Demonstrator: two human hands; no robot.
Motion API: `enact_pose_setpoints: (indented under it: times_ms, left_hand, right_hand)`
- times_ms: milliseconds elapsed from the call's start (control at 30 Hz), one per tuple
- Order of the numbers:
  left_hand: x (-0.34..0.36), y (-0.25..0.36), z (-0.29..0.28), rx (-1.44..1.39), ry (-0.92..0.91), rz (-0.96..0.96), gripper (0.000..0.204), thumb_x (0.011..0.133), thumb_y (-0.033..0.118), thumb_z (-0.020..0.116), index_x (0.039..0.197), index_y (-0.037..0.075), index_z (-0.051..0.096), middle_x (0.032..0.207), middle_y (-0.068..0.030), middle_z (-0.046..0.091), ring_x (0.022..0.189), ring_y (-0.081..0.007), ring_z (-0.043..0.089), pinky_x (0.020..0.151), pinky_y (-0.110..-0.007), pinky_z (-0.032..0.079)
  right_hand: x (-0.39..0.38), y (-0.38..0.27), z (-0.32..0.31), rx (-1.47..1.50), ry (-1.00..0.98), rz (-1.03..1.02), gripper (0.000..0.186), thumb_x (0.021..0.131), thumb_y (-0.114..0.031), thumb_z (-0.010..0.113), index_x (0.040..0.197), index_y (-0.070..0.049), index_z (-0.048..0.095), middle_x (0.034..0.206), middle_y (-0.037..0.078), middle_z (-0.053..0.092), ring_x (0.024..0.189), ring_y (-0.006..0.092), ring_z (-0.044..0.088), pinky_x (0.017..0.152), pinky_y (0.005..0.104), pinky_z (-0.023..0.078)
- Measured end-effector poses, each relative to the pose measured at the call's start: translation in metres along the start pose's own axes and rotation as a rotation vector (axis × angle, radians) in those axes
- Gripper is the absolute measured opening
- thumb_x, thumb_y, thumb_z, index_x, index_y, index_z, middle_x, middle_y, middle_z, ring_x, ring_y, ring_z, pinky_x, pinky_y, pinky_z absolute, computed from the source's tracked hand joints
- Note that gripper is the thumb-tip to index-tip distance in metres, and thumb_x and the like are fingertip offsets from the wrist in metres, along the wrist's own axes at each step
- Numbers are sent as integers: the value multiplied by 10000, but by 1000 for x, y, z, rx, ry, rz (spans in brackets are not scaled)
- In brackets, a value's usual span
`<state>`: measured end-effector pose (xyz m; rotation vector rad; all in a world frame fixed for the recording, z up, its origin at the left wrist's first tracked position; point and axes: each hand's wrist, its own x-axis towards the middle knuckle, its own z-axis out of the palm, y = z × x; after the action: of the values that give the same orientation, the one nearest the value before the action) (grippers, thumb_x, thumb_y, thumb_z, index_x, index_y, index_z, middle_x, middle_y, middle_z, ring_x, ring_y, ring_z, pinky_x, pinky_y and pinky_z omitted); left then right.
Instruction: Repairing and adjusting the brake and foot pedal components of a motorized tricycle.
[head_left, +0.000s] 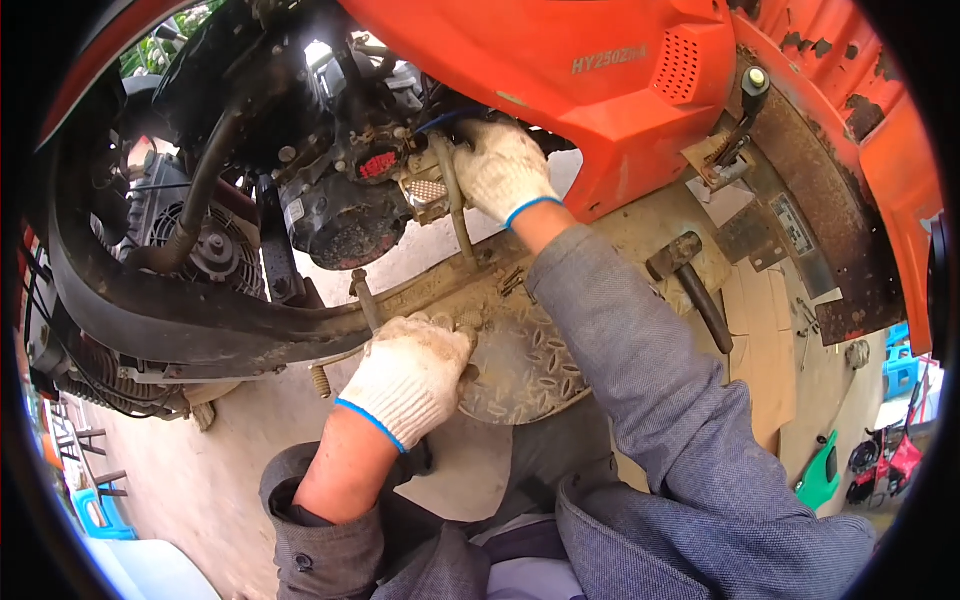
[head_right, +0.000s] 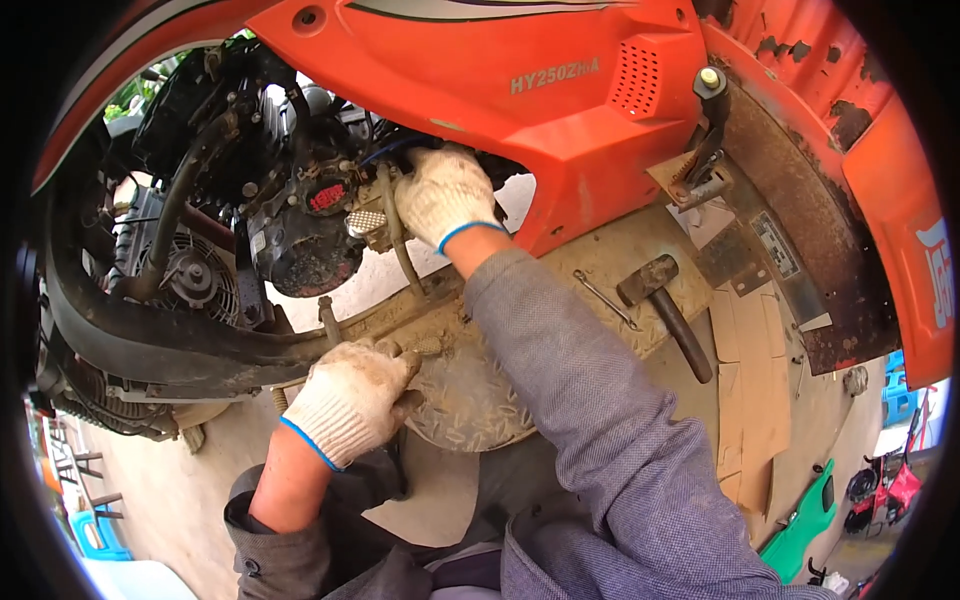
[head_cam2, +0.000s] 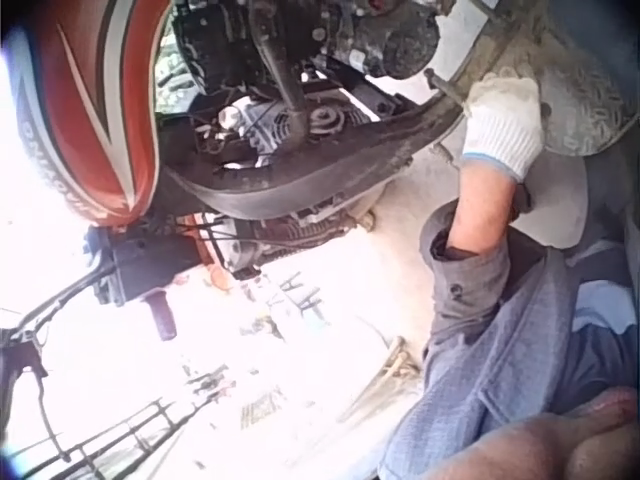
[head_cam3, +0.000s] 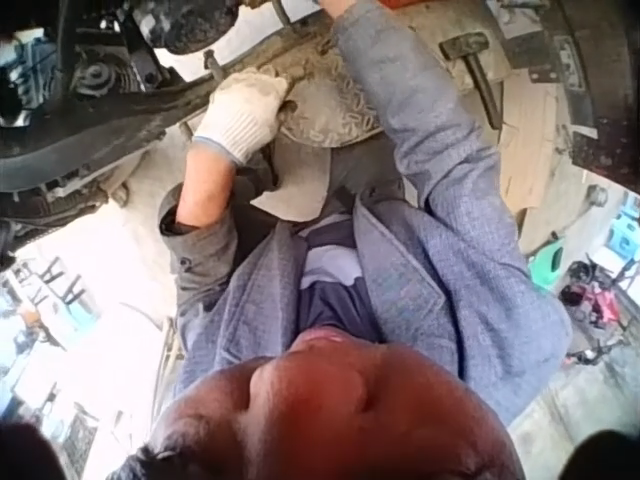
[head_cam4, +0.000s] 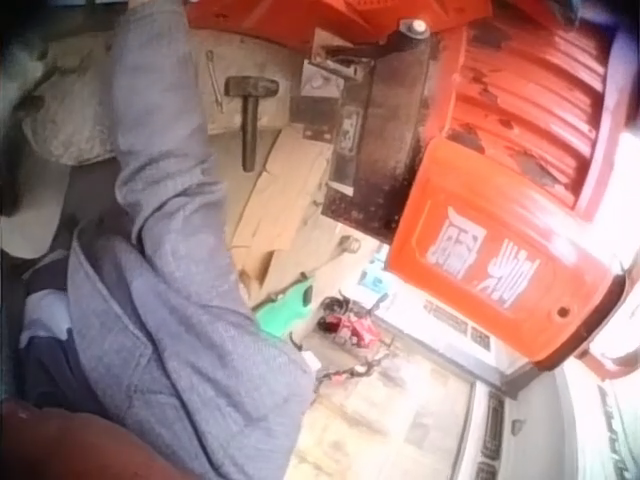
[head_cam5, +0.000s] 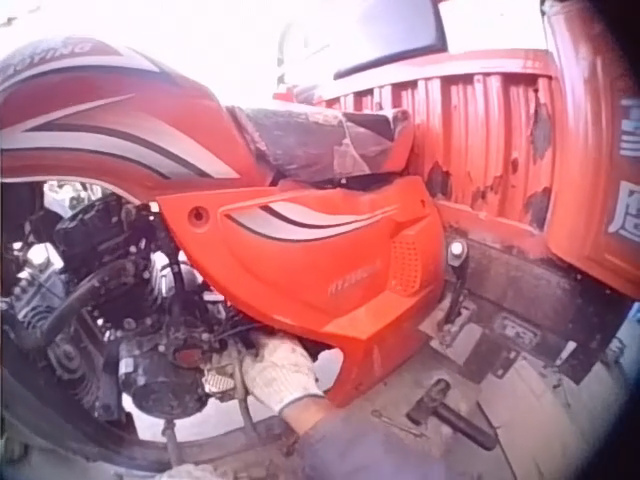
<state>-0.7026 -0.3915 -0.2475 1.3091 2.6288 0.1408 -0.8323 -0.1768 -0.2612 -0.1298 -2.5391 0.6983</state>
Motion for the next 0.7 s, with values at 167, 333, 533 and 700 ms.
enact_pose_setpoints:
  times_ms: [167, 333, 533, 700]
  left_hand:
    - [1, 3, 2, 19, -2, 1, 322, 915, 304, 763, 1075, 32, 700, 1006, -201, 720, 1028, -415, 704, 900, -524, 571]
    - [5, 4, 2, 8, -12, -9, 318, 922, 311, 758, 1080, 41, 704, 1042, -205, 719, 1034, -411, 703, 918, -521, 566]
    - [9, 7, 2, 23, -65, -10, 341, 932, 325, 753, 1110, 37, 711, 1063, -202, 717, 1055, -408, 699, 920, -520, 564]
    - [10, 9, 4, 41, -84, -9, 345, 937, 327, 749, 1119, 36, 712, 1076, -205, 714, 1070, -410, 695, 918, -519, 564]
  right_hand:
    - [3, -2, -4, 28, -210, 19, 304, 937, -242, 612, 1172, -105, 746, 1135, 263, 736, 1107, 465, 692, 990, 540, 566]
    - [0, -5, -10, 24, -10, -22, 352, 996, -351, 580, 1191, -137, 780, 1118, 223, 766, 1126, 416, 709, 995, 518, 568]
    - [0, 0, -4, 32, -114, -2, 380, 894, -243, 646, 1234, -124, 768, 1190, 253, 738, 1175, 435, 684, 1047, 512, 555]
    - [2, 4, 1, -4, -118, -13, 394, 865, -188, 645, 1236, -113, 757, 1129, 297, 720, 1138, 449, 692, 1044, 521, 557]
